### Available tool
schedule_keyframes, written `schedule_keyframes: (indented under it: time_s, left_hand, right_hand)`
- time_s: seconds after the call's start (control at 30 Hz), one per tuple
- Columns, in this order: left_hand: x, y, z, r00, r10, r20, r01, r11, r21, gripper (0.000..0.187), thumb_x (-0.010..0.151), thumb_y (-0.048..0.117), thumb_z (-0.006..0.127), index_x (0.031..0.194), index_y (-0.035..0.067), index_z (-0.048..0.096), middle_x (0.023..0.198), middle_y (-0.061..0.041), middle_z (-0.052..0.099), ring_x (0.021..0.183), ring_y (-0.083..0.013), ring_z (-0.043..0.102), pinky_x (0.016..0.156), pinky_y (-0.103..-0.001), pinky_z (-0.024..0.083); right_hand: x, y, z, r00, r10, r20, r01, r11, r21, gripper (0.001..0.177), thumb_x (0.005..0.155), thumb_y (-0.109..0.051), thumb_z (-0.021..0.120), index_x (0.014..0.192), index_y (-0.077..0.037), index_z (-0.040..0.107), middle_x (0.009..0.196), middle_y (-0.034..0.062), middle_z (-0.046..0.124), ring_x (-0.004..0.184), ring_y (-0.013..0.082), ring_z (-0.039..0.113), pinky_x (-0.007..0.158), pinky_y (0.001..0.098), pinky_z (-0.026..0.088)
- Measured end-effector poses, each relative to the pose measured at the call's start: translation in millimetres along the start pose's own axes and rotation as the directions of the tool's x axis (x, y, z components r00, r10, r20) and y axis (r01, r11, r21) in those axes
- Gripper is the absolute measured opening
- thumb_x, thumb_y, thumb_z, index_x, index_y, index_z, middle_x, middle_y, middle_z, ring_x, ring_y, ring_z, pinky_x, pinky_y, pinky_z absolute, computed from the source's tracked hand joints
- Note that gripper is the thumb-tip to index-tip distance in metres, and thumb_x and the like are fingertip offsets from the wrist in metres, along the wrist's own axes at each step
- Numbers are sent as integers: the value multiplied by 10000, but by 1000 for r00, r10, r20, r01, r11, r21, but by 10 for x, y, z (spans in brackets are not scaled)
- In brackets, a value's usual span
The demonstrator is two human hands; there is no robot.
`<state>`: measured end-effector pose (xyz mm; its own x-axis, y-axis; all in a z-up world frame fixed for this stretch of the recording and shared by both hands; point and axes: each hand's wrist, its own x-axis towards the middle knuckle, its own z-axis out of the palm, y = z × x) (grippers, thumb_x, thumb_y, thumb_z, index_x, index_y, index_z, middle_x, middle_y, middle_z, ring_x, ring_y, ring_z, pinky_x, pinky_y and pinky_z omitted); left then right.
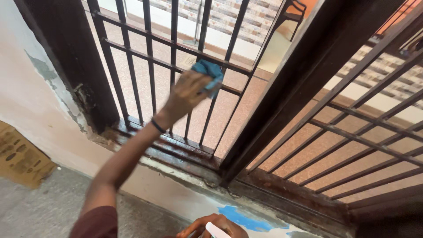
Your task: The person sprays a cleaning solution and wipes the bars of a metal window grill using a blue cloth, moving across different sections of the frame.
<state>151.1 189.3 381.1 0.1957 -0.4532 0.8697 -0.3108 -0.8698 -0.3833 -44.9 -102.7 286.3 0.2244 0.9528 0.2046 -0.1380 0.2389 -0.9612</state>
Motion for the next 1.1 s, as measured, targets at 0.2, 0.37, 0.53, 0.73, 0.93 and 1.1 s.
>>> schedule_keyframes:
  time_s: [0.2, 0.37, 0.53, 0.73, 0.93, 1.1]
  left_hand:
    - [-598, -1224, -641, 972, -194, 129, 156, 953, 259, 236, 973, 59, 784, 1166, 188, 826, 1196, -44, 672, 1157, -234, 630, 955, -383, 564]
    - [-381, -923, -524, 936, -349, -56, 352, 933, 77, 35, 1039, 80, 799, 1055, 91, 769, 1243, -96, 671, 1196, -289, 627, 1011, -398, 578]
    - [10, -242, -372, 902, -430, -42, 410, 882, -235, 125, 917, -16, 763, 1031, 33, 756, 1160, -130, 678, 1141, -326, 631, 956, -425, 558]
    - [138, 46, -249, 989, -16, -147, -28, 956, -292, 391, 906, 112, 763, 1266, 251, 702, 1201, -18, 641, 1146, -220, 622, 1033, -368, 586]
    - [-580, -1185, -271, 999, -30, 12, 28, 994, 106, 178, 945, 152, 832, 1105, 182, 760, 1296, -29, 633, 1194, -188, 626, 1050, -295, 587]
    - [-801, -1562, -680, 910, -412, 53, 396, 898, 192, 224, 986, -10, 741, 1180, 89, 791, 1335, -39, 640, 1234, -245, 574, 979, -375, 558]
  right_hand:
    - [-312, 525, -190, 960, -215, -180, 259, 924, 280, 530, 1052, -356, 446, 836, 48, 714, 1152, 289, 690, 1158, 441, 683, 975, 539, 580]
    - [-661, 624, -445, 880, -455, -135, 470, 876, 107, 475, 1054, -353, 532, 850, 57, 660, 1143, 327, 692, 1063, 432, 719, 925, 533, 602]
    - [-1286, 214, -322, 711, -546, -443, 574, 815, -83, 364, 1032, -291, 556, 949, 50, 652, 1137, 299, 692, 1052, 406, 714, 917, 533, 598]
    - [-1332, 667, -526, 283, -508, -813, 490, 806, -333, 271, 1006, -216, 586, 1067, 42, 642, 1129, 266, 692, 1039, 375, 709, 908, 534, 592]
    - [-1618, 1444, -734, 33, -269, -962, 313, 917, -246, 270, 981, -141, 615, 1186, 34, 633, 1122, 232, 693, 1026, 344, 704, 898, 535, 586]
    - [-1734, 1605, -649, 101, -247, -964, 235, 947, -218, 304, 981, -119, 615, 1244, 32, 626, 1096, 217, 703, 970, 326, 707, 851, 501, 584]
